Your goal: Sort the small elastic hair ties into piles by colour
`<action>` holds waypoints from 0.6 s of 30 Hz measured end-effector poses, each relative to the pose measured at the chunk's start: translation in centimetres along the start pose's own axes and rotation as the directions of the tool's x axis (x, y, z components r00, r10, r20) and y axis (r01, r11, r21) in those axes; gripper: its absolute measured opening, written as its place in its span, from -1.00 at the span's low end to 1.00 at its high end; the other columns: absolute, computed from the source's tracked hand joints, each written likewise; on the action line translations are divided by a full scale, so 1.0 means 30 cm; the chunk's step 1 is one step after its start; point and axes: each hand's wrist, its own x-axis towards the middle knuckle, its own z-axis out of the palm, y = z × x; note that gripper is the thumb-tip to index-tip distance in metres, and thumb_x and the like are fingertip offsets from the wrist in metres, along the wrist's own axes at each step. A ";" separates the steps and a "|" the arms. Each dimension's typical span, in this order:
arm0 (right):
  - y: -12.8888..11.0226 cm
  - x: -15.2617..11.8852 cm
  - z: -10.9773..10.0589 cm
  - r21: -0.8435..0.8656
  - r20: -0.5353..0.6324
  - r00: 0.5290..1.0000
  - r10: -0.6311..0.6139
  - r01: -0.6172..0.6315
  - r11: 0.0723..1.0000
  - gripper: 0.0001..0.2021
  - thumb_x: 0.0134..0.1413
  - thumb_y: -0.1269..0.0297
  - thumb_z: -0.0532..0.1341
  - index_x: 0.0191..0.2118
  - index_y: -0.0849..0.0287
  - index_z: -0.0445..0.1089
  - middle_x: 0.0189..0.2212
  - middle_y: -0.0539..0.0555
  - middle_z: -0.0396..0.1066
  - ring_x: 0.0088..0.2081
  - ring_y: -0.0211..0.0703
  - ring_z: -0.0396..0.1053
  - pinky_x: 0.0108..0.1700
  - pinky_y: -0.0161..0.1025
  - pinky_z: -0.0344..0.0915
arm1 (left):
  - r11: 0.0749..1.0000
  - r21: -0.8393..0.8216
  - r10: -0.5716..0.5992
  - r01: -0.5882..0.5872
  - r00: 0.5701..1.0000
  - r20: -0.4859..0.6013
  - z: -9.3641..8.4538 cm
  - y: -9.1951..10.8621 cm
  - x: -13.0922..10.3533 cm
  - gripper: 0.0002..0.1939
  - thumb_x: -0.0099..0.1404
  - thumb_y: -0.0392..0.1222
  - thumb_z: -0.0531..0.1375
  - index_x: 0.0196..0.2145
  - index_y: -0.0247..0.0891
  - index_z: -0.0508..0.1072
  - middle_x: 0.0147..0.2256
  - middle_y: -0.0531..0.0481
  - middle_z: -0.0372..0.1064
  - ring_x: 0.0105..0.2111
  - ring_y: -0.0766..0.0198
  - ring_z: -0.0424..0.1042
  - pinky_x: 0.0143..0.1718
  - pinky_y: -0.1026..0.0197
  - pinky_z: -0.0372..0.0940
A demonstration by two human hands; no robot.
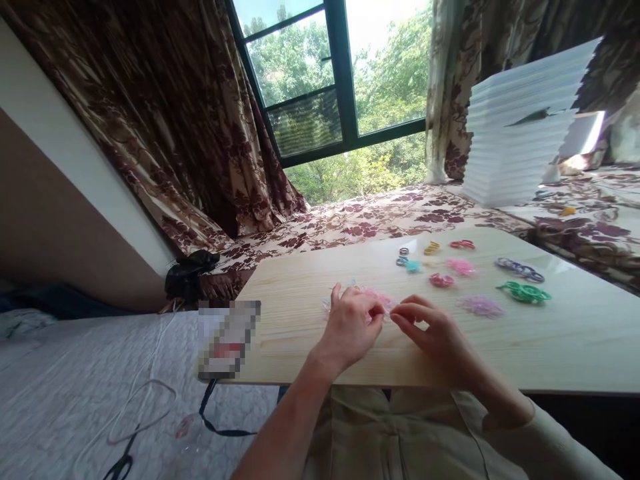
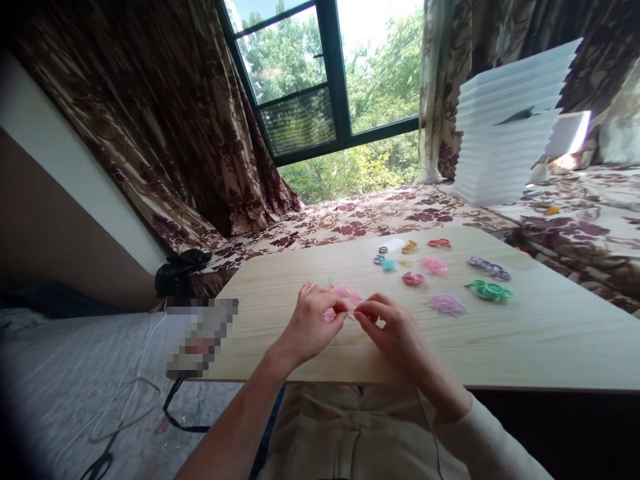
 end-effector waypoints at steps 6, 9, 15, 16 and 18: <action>0.053 0.072 -0.182 -0.325 0.063 0.998 -0.006 0.026 0.945 -0.68 0.22 0.07 0.11 -0.38 0.11 0.51 -0.38 0.07 0.46 -0.42 -0.20 0.38 -0.34 -0.23 0.29 | 0.993 0.075 -0.070 0.086 0.979 -0.192 -0.060 -0.121 -0.034 -0.86 0.25 -0.32 0.20 -0.40 -0.14 0.52 -0.31 0.05 0.55 -0.15 0.19 0.44 0.29 -0.15 -0.04; 0.087 0.201 -0.292 -0.603 0.167 0.966 0.199 -0.060 0.795 -0.71 0.24 0.13 0.12 -0.30 0.16 0.53 -0.29 0.09 0.49 -0.34 -0.15 0.41 -0.26 -0.19 0.29 | 0.974 0.130 -0.133 0.183 0.937 -0.323 -0.070 -0.208 -0.061 -0.83 0.29 -0.29 0.15 -0.39 -0.14 0.52 -0.29 0.02 0.56 -0.14 0.14 0.43 0.24 -0.14 0.03; 0.131 0.428 -0.281 -0.709 0.335 0.854 0.397 -0.049 0.703 -0.72 0.27 0.12 0.19 -0.06 0.22 0.44 -0.09 0.08 0.45 -0.14 -0.11 0.43 -0.11 -0.11 0.42 | 0.948 0.128 -0.199 0.291 0.857 -0.475 -0.037 -0.302 -0.092 -0.81 0.30 -0.29 0.11 -0.34 -0.15 0.53 -0.29 -0.02 0.57 -0.14 0.09 0.45 0.15 -0.09 0.12; 0.137 0.443 -0.263 -0.718 0.355 0.837 0.417 -0.042 0.695 -0.68 0.27 0.10 0.20 0.00 0.20 0.41 -0.02 0.09 0.41 -0.09 -0.08 0.42 -0.07 -0.08 0.42 | 0.948 0.127 -0.198 0.292 0.852 -0.484 -0.034 -0.308 -0.094 -0.81 0.30 -0.28 0.11 -0.33 -0.15 0.53 -0.28 -0.03 0.57 -0.14 0.09 0.45 0.15 -0.09 0.12; 0.145 0.459 -0.232 -0.731 0.377 0.813 0.444 -0.033 0.681 -0.66 0.28 0.10 0.19 0.06 0.17 0.38 0.05 0.11 0.37 -0.02 -0.04 0.40 -0.03 -0.04 0.41 | 0.947 0.128 -0.195 0.294 0.846 -0.496 -0.030 -0.316 -0.098 -0.81 0.30 -0.27 0.11 -0.33 -0.15 0.53 -0.27 -0.03 0.57 -0.13 0.08 0.45 0.15 -0.08 0.12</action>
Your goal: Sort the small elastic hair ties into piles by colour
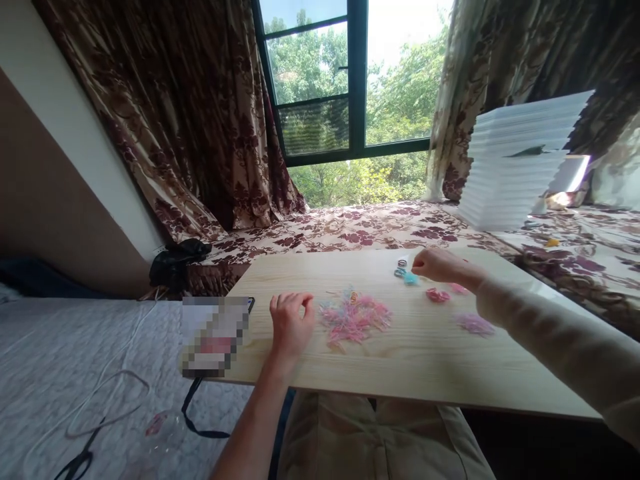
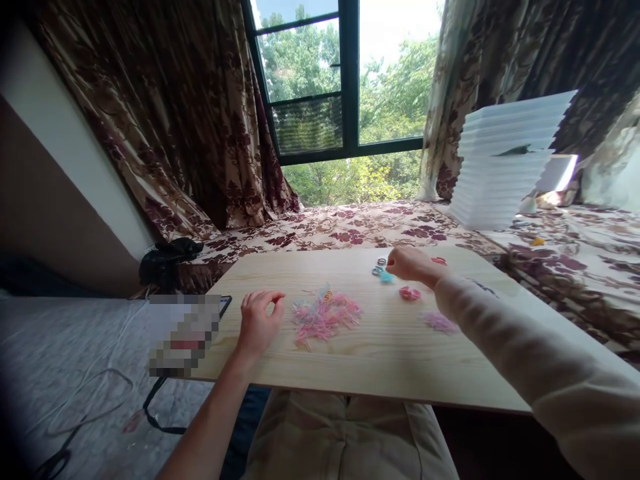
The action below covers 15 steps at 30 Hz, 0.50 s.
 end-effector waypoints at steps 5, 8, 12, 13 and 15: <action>0.000 0.013 -0.005 -0.020 0.025 0.999 0.041 -0.041 0.999 -0.65 0.30 0.11 0.17 0.08 0.18 0.37 0.04 0.12 0.37 -0.01 -0.04 0.40 -0.02 -0.02 0.40 | 1.000 0.006 -0.009 0.009 1.000 0.015 0.002 -0.006 -0.003 -0.80 0.30 -0.25 0.10 -0.34 -0.14 0.54 -0.28 -0.03 0.57 -0.13 0.08 0.45 0.14 -0.08 0.14; 0.009 -0.013 -0.040 -0.014 -0.011 0.999 0.046 -0.046 0.999 -0.67 0.28 0.09 0.19 0.03 0.19 0.39 -0.02 0.10 0.41 -0.08 -0.10 0.42 -0.06 -0.06 0.42 | 1.000 -0.002 -0.022 0.022 0.999 0.024 0.005 -0.002 -0.004 -0.80 0.29 -0.26 0.11 -0.35 -0.13 0.54 -0.27 -0.03 0.57 -0.12 0.08 0.44 0.17 -0.09 0.11; -0.017 -0.122 -0.042 0.034 -0.108 0.994 -0.020 0.024 0.999 -0.77 0.23 0.20 0.17 -0.34 0.20 0.50 -0.43 0.05 0.48 -0.38 -0.17 0.41 -0.30 -0.21 0.29 | 1.000 0.001 -0.029 0.029 0.999 0.046 0.005 0.008 -0.003 -0.80 0.28 -0.29 0.11 -0.35 -0.13 0.54 -0.27 -0.02 0.58 -0.11 0.09 0.44 0.18 -0.09 0.10; -0.032 -0.161 -0.024 0.058 -0.132 0.990 -0.041 0.049 0.997 -0.78 0.18 0.23 0.17 -0.38 0.18 0.51 -0.47 0.06 0.49 -0.42 -0.16 0.40 -0.35 -0.22 0.24 | 1.000 0.007 -0.030 0.030 0.998 0.050 0.005 0.011 -0.003 -0.80 0.28 -0.30 0.11 -0.35 -0.13 0.54 -0.28 -0.02 0.58 -0.11 0.09 0.44 0.18 -0.09 0.10; -0.069 -0.240 0.033 0.115 -0.176 0.980 -0.090 0.111 0.987 -0.78 0.14 0.20 0.16 -0.33 0.11 0.55 -0.42 0.07 0.53 -0.41 -0.14 0.43 -0.38 -0.24 0.22 | 0.999 0.017 -0.033 0.032 0.998 0.060 0.002 0.014 -0.004 -0.80 0.29 -0.29 0.11 -0.35 -0.13 0.54 -0.29 -0.01 0.58 -0.11 0.11 0.44 0.18 -0.09 0.10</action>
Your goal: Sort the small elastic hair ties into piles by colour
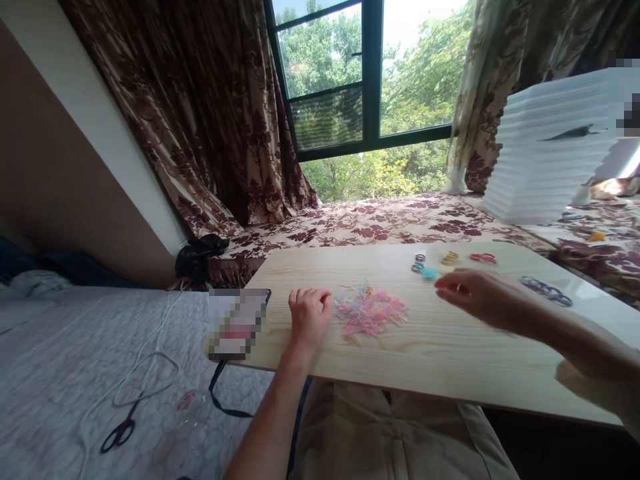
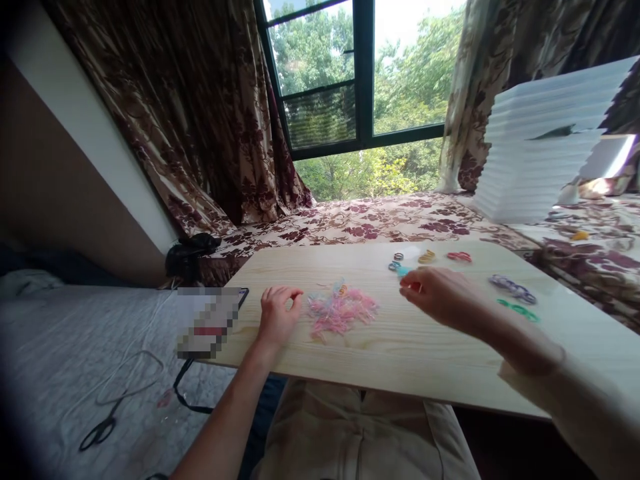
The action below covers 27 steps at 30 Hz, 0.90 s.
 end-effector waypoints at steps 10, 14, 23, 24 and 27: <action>-0.145 -0.104 0.283 0.437 -0.231 0.973 -0.023 0.125 0.891 -0.64 0.16 0.04 0.06 -0.33 0.10 0.54 -0.41 0.09 0.56 -0.47 -0.13 0.44 -0.41 -0.22 0.32 | 0.998 -0.007 0.066 -0.066 0.994 0.088 -0.011 0.007 -0.009 -0.83 0.30 -0.30 0.14 -0.32 -0.15 0.55 -0.29 0.01 0.56 -0.12 0.16 0.43 0.19 -0.05 0.10; -0.151 -0.104 0.298 0.454 -0.282 0.959 0.026 0.109 0.884 -0.67 0.15 0.09 0.06 -0.30 0.12 0.53 -0.35 0.12 0.57 -0.39 -0.08 0.49 -0.35 -0.20 0.35 | 0.988 -0.046 0.155 -0.150 0.981 0.117 -0.012 0.018 -0.018 -0.84 0.28 -0.30 0.19 -0.27 -0.14 0.56 -0.27 0.01 0.54 -0.09 0.17 0.41 0.21 -0.06 0.09; -0.159 -0.118 0.300 0.386 -0.314 0.949 0.020 0.108 0.916 -0.64 0.18 0.14 0.00 -0.29 0.11 0.53 -0.34 0.12 0.56 -0.37 -0.09 0.50 -0.37 -0.23 0.30 | 0.948 -0.014 0.309 -0.317 0.911 0.273 -0.040 0.084 0.076 -0.83 0.25 -0.33 0.25 -0.24 -0.12 0.58 -0.22 -0.01 0.51 -0.01 0.11 0.36 0.29 -0.25 -0.07; -0.159 -0.118 0.300 0.385 -0.312 0.950 0.019 0.108 0.917 -0.64 0.19 0.14 0.00 -0.29 0.11 0.53 -0.33 0.12 0.56 -0.37 -0.10 0.50 -0.38 -0.23 0.30 | 0.945 -0.012 0.316 -0.327 0.902 0.296 -0.045 0.093 0.092 -0.84 0.25 -0.32 0.24 -0.26 -0.13 0.59 -0.23 -0.01 0.52 -0.02 0.11 0.36 0.29 -0.27 -0.08; -0.159 -0.119 0.301 0.388 -0.307 0.952 0.021 0.105 0.916 -0.65 0.19 0.15 0.00 -0.28 0.10 0.53 -0.33 0.11 0.56 -0.37 -0.10 0.51 -0.37 -0.23 0.30 | 0.946 -0.060 0.320 -0.320 0.881 0.348 -0.059 0.113 0.110 -0.86 0.26 -0.32 0.24 -0.34 -0.13 0.59 -0.25 0.00 0.52 -0.05 0.15 0.39 0.29 -0.26 -0.07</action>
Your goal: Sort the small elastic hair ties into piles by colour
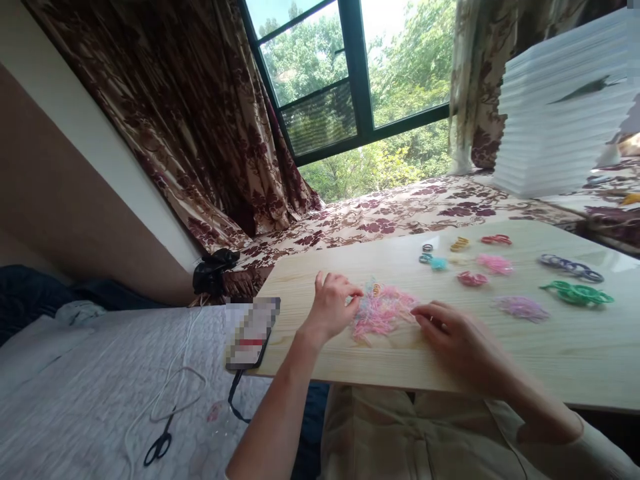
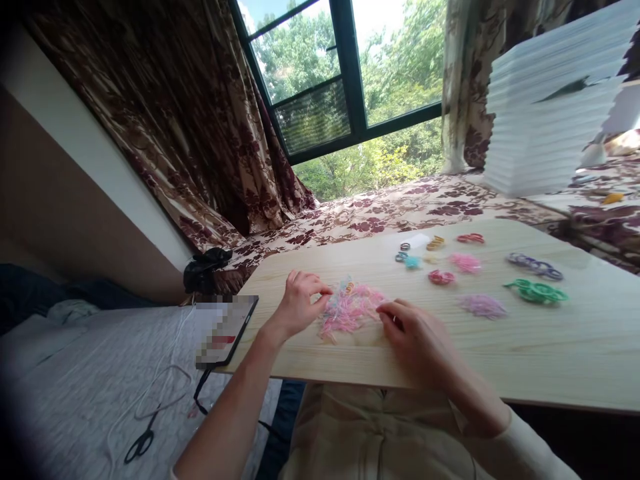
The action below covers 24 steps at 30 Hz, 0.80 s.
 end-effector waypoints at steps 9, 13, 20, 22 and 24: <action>0.002 -0.005 0.002 -0.017 -0.026 1.000 -0.013 0.012 1.000 -0.68 0.19 0.18 0.03 -0.28 0.10 0.53 -0.30 0.08 0.57 -0.36 -0.12 0.51 -0.37 -0.24 0.29 | 0.990 -0.138 -0.012 0.018 0.999 0.045 -0.006 -0.007 -0.158 -0.87 0.24 -0.33 0.25 -0.35 -0.12 0.58 -0.25 0.02 0.52 -0.08 0.19 0.41 0.25 -0.17 -0.01; 0.006 -0.005 0.002 -0.006 -0.021 1.000 -0.005 0.005 1.000 -0.66 0.19 0.16 0.01 -0.28 0.11 0.53 -0.31 0.08 0.56 -0.37 -0.13 0.51 -0.36 -0.23 0.29 | 0.995 -0.096 -0.025 0.032 0.997 0.074 -0.003 -0.021 -0.188 -0.89 0.26 -0.28 0.25 -0.34 -0.11 0.58 -0.24 0.00 0.49 -0.12 0.18 0.40 0.21 -0.14 0.07; 0.000 -0.004 0.001 -0.005 -0.026 1.000 -0.007 0.007 1.000 -0.65 0.18 0.15 0.01 -0.29 0.13 0.54 -0.34 0.09 0.55 -0.40 -0.13 0.49 -0.40 -0.23 0.27 | 0.992 -0.059 -0.114 0.113 0.994 -0.002 -0.013 -0.005 -0.196 -0.86 0.25 -0.36 0.23 -0.32 -0.15 0.55 -0.24 0.01 0.46 -0.10 0.18 0.40 0.26 -0.20 -0.01; 0.000 -0.003 0.001 -0.002 -0.031 0.999 -0.009 0.009 1.000 -0.65 0.17 0.15 0.02 -0.30 0.13 0.53 -0.35 0.09 0.55 -0.40 -0.13 0.49 -0.39 -0.23 0.28 | 0.991 -0.087 -0.103 0.103 0.995 0.002 -0.020 0.006 -0.208 -0.86 0.26 -0.34 0.22 -0.34 -0.14 0.55 -0.24 0.02 0.48 -0.11 0.19 0.41 0.28 -0.20 -0.01; 0.000 -0.002 0.002 -0.004 -0.029 1.000 -0.008 0.008 1.000 -0.66 0.17 0.15 0.02 -0.30 0.13 0.53 -0.34 0.09 0.55 -0.39 -0.12 0.50 -0.39 -0.22 0.28 | 0.992 -0.083 -0.091 0.093 0.996 0.019 -0.025 0.019 -0.219 -0.87 0.28 -0.32 0.22 -0.33 -0.13 0.56 -0.24 0.03 0.48 -0.10 0.18 0.41 0.30 -0.22 -0.05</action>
